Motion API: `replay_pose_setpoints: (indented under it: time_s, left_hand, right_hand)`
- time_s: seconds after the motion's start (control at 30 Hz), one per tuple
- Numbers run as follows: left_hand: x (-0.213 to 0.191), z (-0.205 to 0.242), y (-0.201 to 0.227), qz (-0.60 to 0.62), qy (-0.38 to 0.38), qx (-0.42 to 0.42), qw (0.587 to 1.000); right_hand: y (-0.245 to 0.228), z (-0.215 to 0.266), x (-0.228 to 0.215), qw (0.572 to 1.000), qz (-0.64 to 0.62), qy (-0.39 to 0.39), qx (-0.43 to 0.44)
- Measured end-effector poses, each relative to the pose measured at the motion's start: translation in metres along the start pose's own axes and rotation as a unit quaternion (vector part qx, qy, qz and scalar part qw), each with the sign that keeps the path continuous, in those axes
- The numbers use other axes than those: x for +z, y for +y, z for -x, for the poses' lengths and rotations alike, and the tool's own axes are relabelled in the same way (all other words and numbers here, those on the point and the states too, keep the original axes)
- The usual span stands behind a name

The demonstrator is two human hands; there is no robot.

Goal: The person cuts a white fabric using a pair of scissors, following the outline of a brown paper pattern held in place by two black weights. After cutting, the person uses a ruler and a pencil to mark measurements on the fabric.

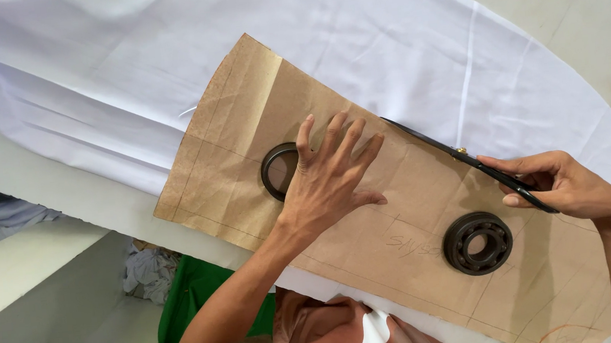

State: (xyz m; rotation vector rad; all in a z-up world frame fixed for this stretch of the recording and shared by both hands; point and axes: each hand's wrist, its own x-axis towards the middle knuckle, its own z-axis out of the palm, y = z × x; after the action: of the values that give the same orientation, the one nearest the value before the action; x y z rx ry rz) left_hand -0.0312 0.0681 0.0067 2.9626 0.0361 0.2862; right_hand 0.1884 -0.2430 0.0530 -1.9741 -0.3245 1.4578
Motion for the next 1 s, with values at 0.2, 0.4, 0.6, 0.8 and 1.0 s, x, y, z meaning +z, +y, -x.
replay_pose_setpoints:
  time_s: [0.2, 0.4, 0.6, 0.8, 1.0]
  left_hand:
    - [-0.003, 0.000, 0.000, 0.016, 0.014, -0.011, 1.000]
    - [-0.004, -0.002, 0.000, 0.039, 0.009, -0.018, 0.999]
    - [-0.005, -0.003, -0.001, 0.041, -0.003, -0.014, 0.999]
    - [-0.003, -0.004, -0.001, 0.077, -0.013, -0.035, 0.996]
    - [-0.005, -0.022, -0.029, 0.141, -0.008, -0.101, 0.985]
  right_hand:
    - [-0.009, 0.001, 0.007, 1.000, 0.010, -0.007, -0.021]
    - [0.012, -0.003, 0.002, 0.999, -0.001, -0.008, -0.040]
    - [-0.005, -0.007, 0.013, 1.000, 0.001, 0.000, -0.032]
    - [-0.007, -0.010, 0.017, 0.999, 0.019, -0.003, -0.031]
    - [-0.012, -0.007, 0.019, 1.000, 0.009, 0.003, -0.019]
